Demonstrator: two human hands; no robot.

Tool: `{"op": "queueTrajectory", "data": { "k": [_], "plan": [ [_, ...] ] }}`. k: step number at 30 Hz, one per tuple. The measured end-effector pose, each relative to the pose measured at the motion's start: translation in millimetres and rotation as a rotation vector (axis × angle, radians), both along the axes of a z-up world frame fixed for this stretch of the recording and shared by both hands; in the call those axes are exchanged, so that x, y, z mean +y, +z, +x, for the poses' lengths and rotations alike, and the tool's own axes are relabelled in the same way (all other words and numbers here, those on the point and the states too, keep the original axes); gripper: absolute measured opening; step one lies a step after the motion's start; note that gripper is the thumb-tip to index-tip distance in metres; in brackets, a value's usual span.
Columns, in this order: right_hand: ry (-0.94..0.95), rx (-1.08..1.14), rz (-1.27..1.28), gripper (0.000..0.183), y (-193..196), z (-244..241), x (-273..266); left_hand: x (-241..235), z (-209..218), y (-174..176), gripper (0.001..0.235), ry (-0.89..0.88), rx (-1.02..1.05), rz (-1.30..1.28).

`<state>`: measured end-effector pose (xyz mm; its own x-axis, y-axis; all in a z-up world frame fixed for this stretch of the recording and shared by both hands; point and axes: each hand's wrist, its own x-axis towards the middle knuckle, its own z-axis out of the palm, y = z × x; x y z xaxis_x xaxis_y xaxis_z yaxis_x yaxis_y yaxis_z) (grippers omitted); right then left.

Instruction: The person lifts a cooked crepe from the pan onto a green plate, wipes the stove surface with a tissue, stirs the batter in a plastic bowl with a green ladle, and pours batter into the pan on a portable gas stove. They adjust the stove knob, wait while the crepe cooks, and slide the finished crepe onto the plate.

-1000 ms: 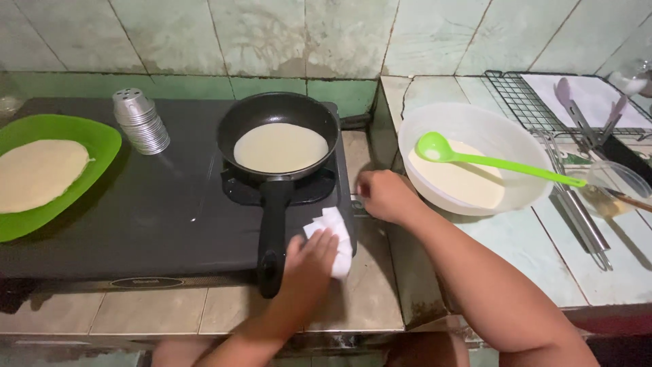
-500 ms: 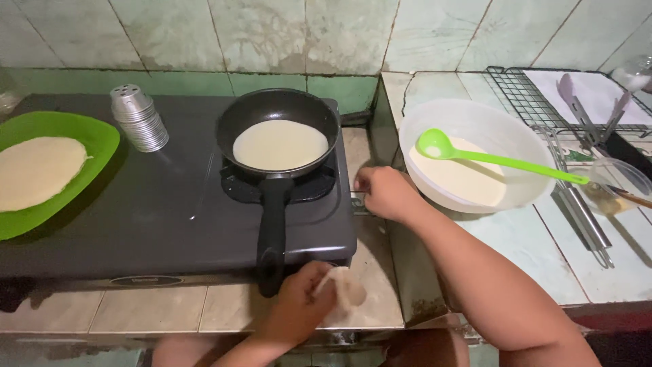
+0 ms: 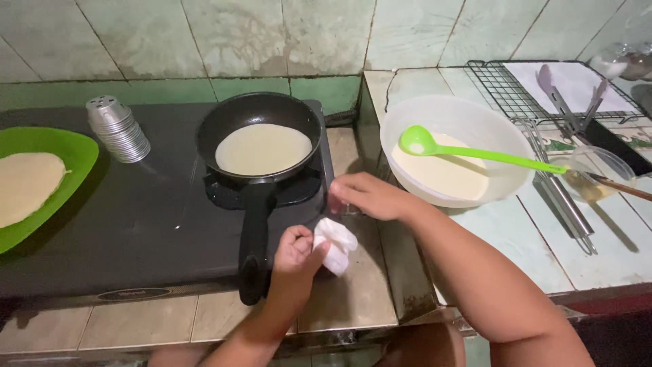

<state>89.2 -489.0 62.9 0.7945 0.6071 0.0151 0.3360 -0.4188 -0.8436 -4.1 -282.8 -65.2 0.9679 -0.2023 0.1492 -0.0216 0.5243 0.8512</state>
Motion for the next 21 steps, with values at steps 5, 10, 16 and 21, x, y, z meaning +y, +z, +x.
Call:
{"op": "queueTrajectory", "data": {
  "k": [5, 10, 16, 21],
  "plan": [
    [0.169, 0.146, 0.110, 0.039, 5, -12, 8, -2, 7, 8, 0.035, 0.056, 0.048, -0.134],
    [0.189, 0.098, -0.067, 0.031, 16, -24, 11, -1, 10, 2, 0.044, 0.154, -0.004, -0.112],
    [0.163, -0.119, -0.114, 0.026, 73, -52, -11, 12, -23, 17, 0.049, 0.146, -0.242, 0.311],
    [0.063, -0.395, 0.354, 0.024, 124, -88, -108, 53, -42, 4, 0.039, -0.046, -0.424, 0.544]
  ]
}}
